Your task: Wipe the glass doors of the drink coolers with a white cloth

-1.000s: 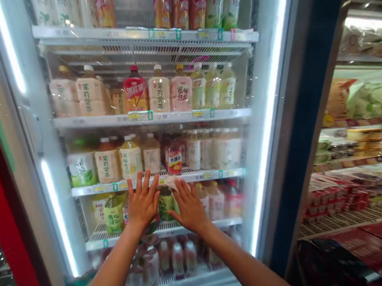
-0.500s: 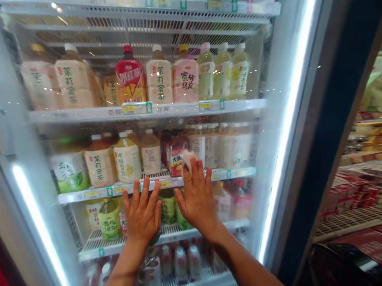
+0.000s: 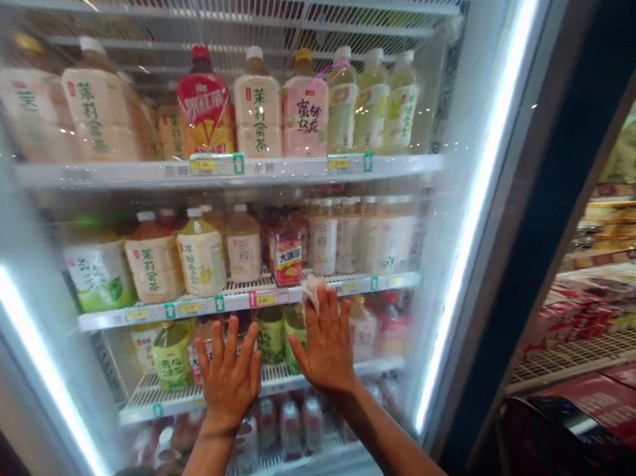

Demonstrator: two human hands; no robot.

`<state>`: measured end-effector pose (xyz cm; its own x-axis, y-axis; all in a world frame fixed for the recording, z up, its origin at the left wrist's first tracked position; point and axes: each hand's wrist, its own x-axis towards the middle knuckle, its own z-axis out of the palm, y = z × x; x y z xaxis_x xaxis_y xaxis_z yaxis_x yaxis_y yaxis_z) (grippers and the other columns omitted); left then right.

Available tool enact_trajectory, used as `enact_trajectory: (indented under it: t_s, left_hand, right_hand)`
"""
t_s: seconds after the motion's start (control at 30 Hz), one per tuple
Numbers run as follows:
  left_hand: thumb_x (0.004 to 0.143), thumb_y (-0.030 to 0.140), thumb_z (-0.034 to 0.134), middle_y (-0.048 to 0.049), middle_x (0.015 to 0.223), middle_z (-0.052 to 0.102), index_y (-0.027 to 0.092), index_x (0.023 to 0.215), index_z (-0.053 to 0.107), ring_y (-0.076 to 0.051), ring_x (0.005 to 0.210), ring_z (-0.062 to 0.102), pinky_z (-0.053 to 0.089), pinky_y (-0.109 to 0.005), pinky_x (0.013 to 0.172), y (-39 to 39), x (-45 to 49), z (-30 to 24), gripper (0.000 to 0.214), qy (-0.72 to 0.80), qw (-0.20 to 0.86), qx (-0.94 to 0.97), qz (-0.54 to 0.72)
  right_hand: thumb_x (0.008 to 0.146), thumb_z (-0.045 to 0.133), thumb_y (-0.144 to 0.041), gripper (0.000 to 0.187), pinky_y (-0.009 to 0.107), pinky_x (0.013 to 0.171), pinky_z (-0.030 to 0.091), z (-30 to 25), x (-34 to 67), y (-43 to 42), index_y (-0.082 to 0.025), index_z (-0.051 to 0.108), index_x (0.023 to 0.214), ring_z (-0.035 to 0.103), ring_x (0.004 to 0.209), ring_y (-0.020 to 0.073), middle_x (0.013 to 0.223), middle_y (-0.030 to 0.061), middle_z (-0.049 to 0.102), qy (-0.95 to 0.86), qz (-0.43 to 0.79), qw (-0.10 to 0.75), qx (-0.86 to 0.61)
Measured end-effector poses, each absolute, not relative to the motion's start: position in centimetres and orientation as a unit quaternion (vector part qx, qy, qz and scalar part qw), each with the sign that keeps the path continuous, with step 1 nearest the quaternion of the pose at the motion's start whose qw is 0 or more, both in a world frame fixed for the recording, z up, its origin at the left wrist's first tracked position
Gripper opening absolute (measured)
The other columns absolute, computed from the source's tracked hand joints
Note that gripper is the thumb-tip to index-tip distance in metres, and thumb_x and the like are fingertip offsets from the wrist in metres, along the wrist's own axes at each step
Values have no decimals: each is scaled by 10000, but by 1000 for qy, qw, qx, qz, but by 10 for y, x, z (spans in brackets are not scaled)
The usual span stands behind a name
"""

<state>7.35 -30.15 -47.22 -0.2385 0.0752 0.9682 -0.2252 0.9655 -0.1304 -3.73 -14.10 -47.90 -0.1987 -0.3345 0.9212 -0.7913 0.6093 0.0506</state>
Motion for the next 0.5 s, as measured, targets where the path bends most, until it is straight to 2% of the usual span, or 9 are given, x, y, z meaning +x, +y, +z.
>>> enact_trajectory:
  t_s: [0.13,0.2,0.3,0.37,0.43,0.5]
  left_hand:
    - [937,279,609,-12,1700,176,326,1620,248,-238,1607,101,44,-526,1329,-301,74,-472,773,-778,615,47,121]
    - [938,281,606,-13,1701,177,321,1619,254,-238,1608,107,43,-517,1330,-302,74,-472,768,-777,617,42,119]
    - [939,281,607,-12,1707,162,312,1620,255,-232,1610,95,28,-495,1332,-302,74,-471,767,-776,619,33,120]
    - [937,281,615,-9,1707,158,316,1621,251,-230,1610,92,25,-490,1333,-302,75,-471,776,-776,618,33,121]
    - [936,281,617,-4,1704,163,327,1621,247,-228,1609,97,33,-497,1333,-302,75,-471,780,-777,617,38,121]
    - [937,281,616,-1,1703,165,330,1620,243,-229,1608,101,40,-509,1331,-302,75,-470,780,-777,616,41,123]
  right_hand:
    - [980,545,-471,623,536,1309,173,-532,-19,-141,-133,492,1501,148,1604,297,1640,152,395,-684,183,523,474]
    - [975,554,-474,605,514,1308,186,-528,-19,-140,-123,527,1468,135,1606,298,1650,157,376,-673,183,535,476]
    - [973,556,-444,764,656,1271,131,-471,-32,-139,-62,321,1591,21,1598,403,1718,227,53,-704,219,550,392]
    - [973,562,-437,868,726,1240,87,-439,-42,-140,-71,150,1644,-38,1584,442,1710,232,-87,-716,232,552,359]
    - [966,574,-439,915,732,1239,79,-441,-43,-140,-86,85,1654,-46,1582,442,1710,230,-85,-722,226,545,361]
    - [965,566,-459,899,684,1265,115,-477,-34,-138,-85,123,1651,-8,1593,413,1715,227,-7,-716,205,540,391]
